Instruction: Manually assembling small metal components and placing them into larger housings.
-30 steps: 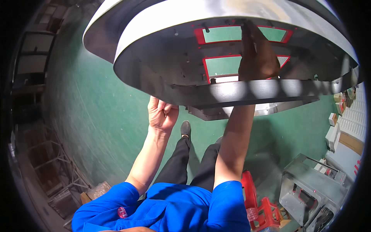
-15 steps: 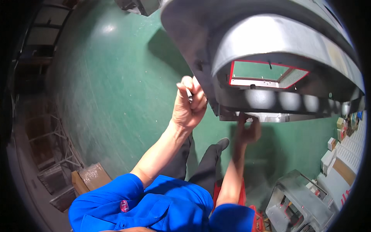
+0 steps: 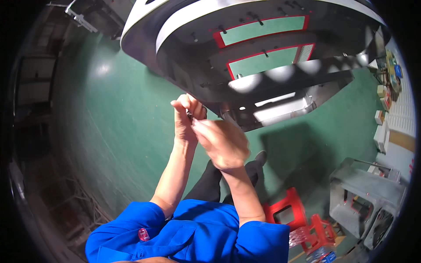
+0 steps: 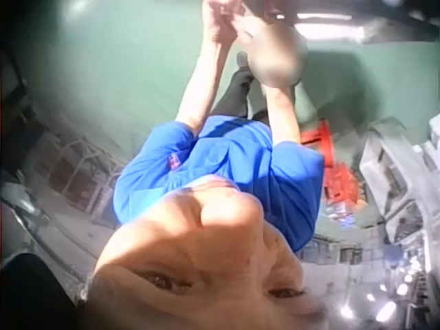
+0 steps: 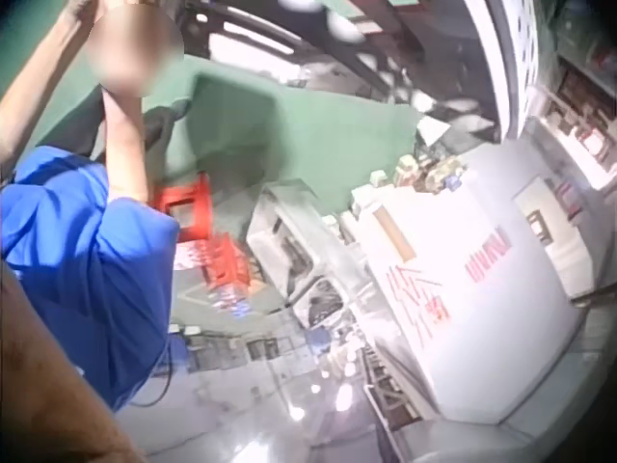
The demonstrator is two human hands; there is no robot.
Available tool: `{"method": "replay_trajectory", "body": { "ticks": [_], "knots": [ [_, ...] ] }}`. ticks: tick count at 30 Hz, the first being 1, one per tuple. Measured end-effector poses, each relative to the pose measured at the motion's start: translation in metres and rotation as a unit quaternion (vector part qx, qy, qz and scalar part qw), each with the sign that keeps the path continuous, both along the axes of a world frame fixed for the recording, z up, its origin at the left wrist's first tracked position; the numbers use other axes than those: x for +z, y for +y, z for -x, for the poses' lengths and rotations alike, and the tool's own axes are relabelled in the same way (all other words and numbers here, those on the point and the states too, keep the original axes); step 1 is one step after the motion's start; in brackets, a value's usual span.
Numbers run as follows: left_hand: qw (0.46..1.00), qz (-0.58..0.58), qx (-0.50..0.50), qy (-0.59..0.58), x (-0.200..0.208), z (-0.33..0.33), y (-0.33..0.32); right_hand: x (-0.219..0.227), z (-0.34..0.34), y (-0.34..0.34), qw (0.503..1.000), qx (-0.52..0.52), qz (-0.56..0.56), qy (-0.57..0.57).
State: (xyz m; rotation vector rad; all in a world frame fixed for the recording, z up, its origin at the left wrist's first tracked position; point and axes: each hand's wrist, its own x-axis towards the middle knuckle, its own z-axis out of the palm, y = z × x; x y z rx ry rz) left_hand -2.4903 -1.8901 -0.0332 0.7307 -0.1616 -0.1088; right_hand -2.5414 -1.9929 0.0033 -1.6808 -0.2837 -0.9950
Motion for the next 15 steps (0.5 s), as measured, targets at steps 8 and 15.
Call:
{"method": "replay_trajectory", "body": {
  "ticks": [8,15],
  "knots": [
    [0.984,0.112,-0.029,0.136,0.005,-0.015,0.02,-0.05,-0.052,-0.044,0.907,-0.157,-0.371,0.121],
    [0.971,0.152,0.004,0.182,-0.008,-0.019,0.021,-0.037,-0.162,-0.016,0.961,-0.118,-0.249,-0.027]
  ]
}}
